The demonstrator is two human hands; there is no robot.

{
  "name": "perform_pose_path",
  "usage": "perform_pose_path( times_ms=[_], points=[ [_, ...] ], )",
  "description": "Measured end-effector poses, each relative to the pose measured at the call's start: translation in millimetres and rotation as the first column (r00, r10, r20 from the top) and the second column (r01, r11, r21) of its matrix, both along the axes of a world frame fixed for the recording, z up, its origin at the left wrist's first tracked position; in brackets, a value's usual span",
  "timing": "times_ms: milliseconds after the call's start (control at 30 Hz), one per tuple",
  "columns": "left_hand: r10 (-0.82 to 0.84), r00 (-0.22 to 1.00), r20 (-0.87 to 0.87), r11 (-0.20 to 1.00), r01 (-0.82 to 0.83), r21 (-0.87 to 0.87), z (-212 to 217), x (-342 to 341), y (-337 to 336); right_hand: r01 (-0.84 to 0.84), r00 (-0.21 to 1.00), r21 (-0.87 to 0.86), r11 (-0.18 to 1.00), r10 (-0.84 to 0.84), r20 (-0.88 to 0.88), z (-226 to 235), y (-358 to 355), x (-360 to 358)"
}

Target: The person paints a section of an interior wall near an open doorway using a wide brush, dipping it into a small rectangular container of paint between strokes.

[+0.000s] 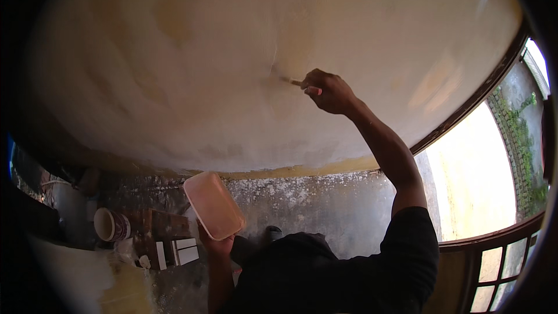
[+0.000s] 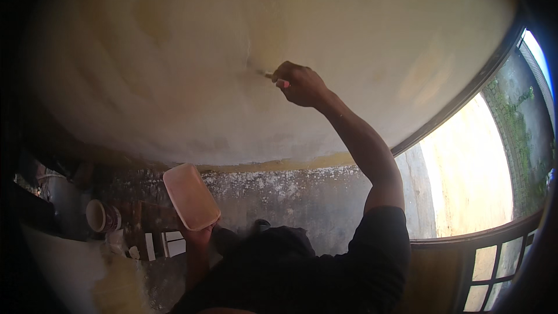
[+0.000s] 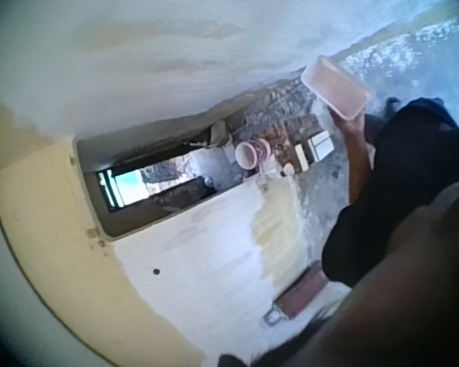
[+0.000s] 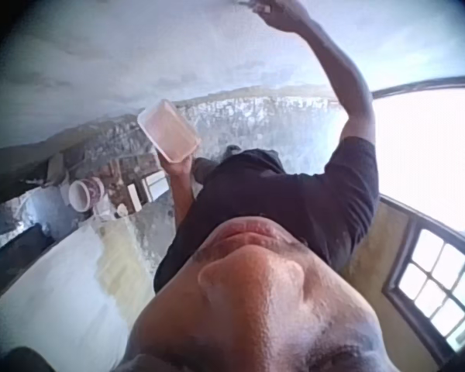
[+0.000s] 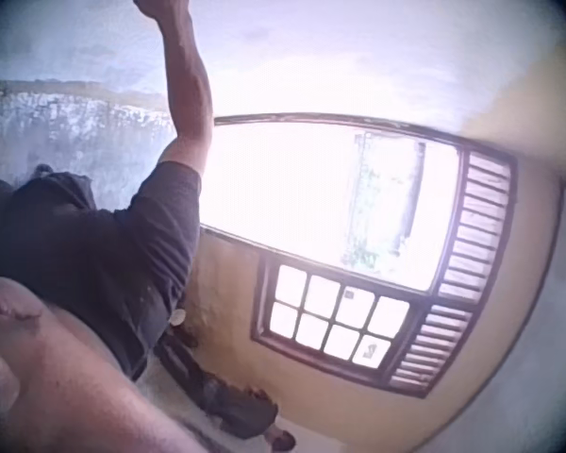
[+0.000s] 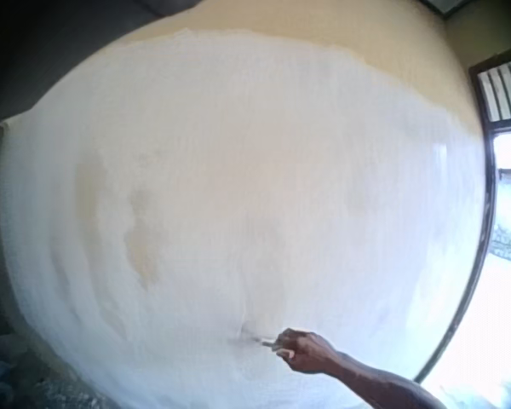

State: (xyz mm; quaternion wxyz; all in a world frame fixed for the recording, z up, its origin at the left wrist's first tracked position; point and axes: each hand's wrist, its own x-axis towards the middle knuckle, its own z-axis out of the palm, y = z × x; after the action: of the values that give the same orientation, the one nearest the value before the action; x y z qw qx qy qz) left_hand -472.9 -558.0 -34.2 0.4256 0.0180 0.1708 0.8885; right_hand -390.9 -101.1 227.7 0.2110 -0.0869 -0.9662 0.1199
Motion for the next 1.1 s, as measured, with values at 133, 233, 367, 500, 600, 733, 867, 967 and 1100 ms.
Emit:
perform_pose_path(
  times_ms=[133, 233, 367, 500, 600, 733, 867, 967, 1100],
  points=[
    [-0.01, 1.0, -0.003, 1.0, 0.01, -0.002, -3, -7, 1, -0.039, 0.873, 0.149, 0.988, 0.107, -0.475, 161, -11, 1],
    [-0.061, 0.997, -0.049, 0.998, 0.061, 0.001, 6, -14, 3, 0.103, 0.766, 0.623, 0.776, 0.338, -0.547, 201, -15, -4],
    [-0.057, 0.998, -0.007, 0.996, 0.056, -0.074, 21, -20, 9, 0.33, 0.85, 0.692, 0.642, 0.117, -0.514, 127, -16, -31],
    [-0.097, 0.995, -0.001, 0.994, 0.097, -0.042, 15, -32, 5, 0.171, 0.894, 0.711, 0.682, 0.195, -0.403, 20, -9, -42],
    [-0.113, 0.993, -0.027, 0.992, 0.111, -0.061, 20, -34, 10, 0.103, 0.94, 0.666, 0.739, 0.146, -0.308, -63, -16, -46],
    [-0.149, 0.989, 0.003, 0.987, 0.149, -0.064, 19, -33, 14, -0.038, 0.973, 0.619, 0.784, 0.17, -0.155, -158, -45, -48],
    [-0.226, 0.974, -0.008, 0.974, 0.227, 0.005, 22, -24, 27, -0.154, 0.984, 0.435, 0.887, 0.179, -0.017, -200, -67, -46],
    [-0.189, 0.981, 0.031, 0.982, 0.19, -0.015, 13, -19, 37, -0.081, 0.997, 0.336, 0.938, 0.08, 0.018, -152, -55, -58],
    [-0.132, 0.99, 0.057, 0.991, 0.133, -0.022, 16, -18, 35, 0.116, 0.986, 0.05, 0.992, -0.109, -0.123, 25, -50, -64]
  ],
)
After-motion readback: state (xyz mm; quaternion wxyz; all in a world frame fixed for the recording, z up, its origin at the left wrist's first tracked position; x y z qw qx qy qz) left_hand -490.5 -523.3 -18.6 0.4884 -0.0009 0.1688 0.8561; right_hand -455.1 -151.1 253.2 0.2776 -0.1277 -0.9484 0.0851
